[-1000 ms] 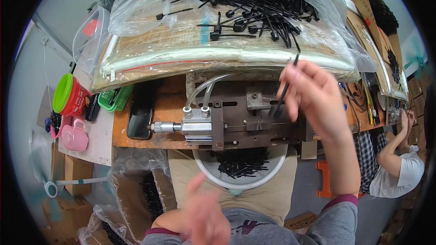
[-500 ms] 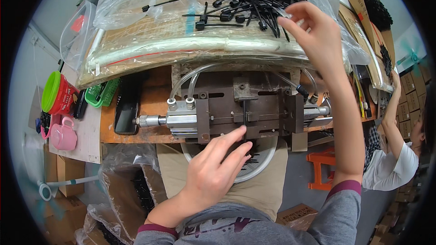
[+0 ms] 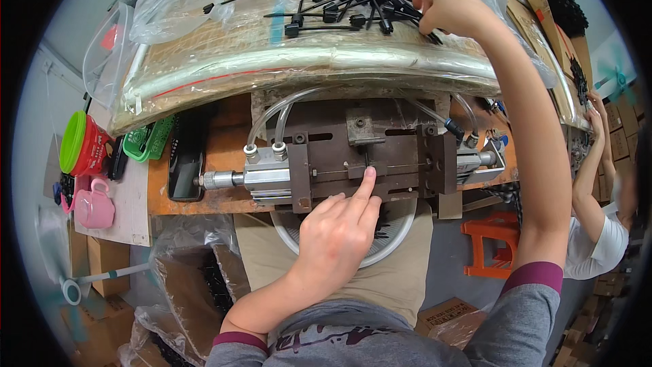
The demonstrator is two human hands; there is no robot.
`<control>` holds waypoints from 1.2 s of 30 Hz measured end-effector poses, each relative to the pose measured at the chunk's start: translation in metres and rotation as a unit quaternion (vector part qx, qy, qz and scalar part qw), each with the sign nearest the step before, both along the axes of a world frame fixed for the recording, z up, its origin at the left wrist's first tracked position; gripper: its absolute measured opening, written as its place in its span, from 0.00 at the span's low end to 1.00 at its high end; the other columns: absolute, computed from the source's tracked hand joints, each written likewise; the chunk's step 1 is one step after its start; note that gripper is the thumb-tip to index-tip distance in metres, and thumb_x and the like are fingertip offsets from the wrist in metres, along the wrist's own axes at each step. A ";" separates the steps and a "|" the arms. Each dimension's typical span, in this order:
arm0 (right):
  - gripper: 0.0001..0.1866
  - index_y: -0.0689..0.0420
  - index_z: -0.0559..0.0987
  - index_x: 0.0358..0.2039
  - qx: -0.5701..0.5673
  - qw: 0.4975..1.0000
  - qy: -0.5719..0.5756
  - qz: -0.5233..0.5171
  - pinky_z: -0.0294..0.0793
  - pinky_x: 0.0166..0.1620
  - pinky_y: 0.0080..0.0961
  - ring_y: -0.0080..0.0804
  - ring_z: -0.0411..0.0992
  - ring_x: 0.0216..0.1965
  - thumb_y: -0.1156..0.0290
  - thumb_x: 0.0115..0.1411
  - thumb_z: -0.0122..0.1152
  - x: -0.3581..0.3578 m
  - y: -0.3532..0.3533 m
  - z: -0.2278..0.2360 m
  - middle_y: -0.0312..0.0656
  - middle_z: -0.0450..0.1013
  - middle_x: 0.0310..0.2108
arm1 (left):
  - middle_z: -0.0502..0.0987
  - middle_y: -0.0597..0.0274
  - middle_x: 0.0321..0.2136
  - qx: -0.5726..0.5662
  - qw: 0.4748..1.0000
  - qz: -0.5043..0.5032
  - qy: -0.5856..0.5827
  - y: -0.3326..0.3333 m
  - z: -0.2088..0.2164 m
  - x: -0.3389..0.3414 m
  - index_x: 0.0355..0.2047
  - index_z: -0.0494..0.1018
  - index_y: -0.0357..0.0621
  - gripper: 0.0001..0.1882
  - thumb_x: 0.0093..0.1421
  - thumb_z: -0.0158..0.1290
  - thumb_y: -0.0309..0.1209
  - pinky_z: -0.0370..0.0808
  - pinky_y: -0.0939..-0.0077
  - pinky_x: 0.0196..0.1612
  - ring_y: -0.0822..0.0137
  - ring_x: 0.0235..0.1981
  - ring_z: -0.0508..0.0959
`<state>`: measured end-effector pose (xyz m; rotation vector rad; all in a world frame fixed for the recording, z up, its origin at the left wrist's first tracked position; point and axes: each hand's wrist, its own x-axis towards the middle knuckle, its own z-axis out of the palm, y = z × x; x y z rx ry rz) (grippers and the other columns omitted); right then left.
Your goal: Assembling small black plastic components using a pneumatic jig on a workbench.
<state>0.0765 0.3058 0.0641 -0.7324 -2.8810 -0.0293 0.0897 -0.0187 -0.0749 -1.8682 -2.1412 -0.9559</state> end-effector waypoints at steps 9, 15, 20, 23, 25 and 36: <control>0.27 0.63 0.77 0.40 -0.054 0.998 -0.010 -0.034 0.76 0.40 0.32 0.41 0.77 0.36 0.74 0.34 0.70 -0.018 -0.002 -0.002 0.49 0.77 0.38 | 0.79 0.49 0.50 -0.032 0.999 0.011 0.022 0.002 0.003 0.003 0.33 0.79 0.38 0.13 0.45 0.66 0.26 0.77 0.76 0.30 0.65 0.23 0.80; 0.25 0.61 0.77 0.43 0.069 0.986 0.141 0.048 0.74 0.29 0.30 0.33 0.74 0.24 0.76 0.40 0.66 0.003 0.045 -0.027 0.45 0.75 0.34 | 0.79 0.50 0.51 -0.027 0.999 0.004 0.020 0.003 0.003 0.003 0.33 0.79 0.39 0.13 0.45 0.66 0.26 0.76 0.76 0.28 0.66 0.21 0.80; 0.16 0.58 0.80 0.41 -0.087 0.986 0.139 -0.017 0.72 0.29 0.26 0.25 0.73 0.23 0.77 0.48 0.66 0.033 -0.004 -0.002 0.41 0.76 0.34 | 0.79 0.50 0.51 -0.029 0.999 0.007 0.011 0.000 0.001 0.000 0.33 0.79 0.39 0.12 0.46 0.66 0.26 0.76 0.77 0.29 0.66 0.21 0.79; 0.14 0.58 0.81 0.39 -0.072 0.971 0.222 0.045 0.73 0.31 0.25 0.26 0.75 0.26 0.80 0.50 0.65 0.052 -0.025 -0.006 0.38 0.77 0.35 | 0.79 0.50 0.51 -0.013 1.000 0.001 -0.002 0.000 0.001 0.000 0.33 0.79 0.39 0.13 0.46 0.66 0.27 0.76 0.76 0.29 0.65 0.20 0.79; 0.12 0.58 0.82 0.37 -0.010 0.948 0.292 0.124 0.76 0.33 0.26 0.30 0.77 0.29 0.81 0.51 0.65 0.063 -0.047 -0.012 0.38 0.77 0.34 | 0.79 0.50 0.50 -0.005 1.000 -0.020 -0.022 -0.002 0.004 -0.001 0.32 0.79 0.39 0.12 0.47 0.66 0.27 0.76 0.77 0.29 0.66 0.22 0.80; 0.21 0.70 0.81 0.39 0.008 0.883 0.305 0.357 0.79 0.29 0.25 0.37 0.78 0.29 0.75 0.42 0.63 0.127 -0.172 -0.089 0.51 0.75 0.40 | 0.79 0.50 0.47 0.074 0.876 -0.109 -0.464 -0.025 0.036 -0.015 0.50 0.77 0.33 0.27 0.47 0.65 0.14 0.84 0.76 0.40 0.64 0.42 0.82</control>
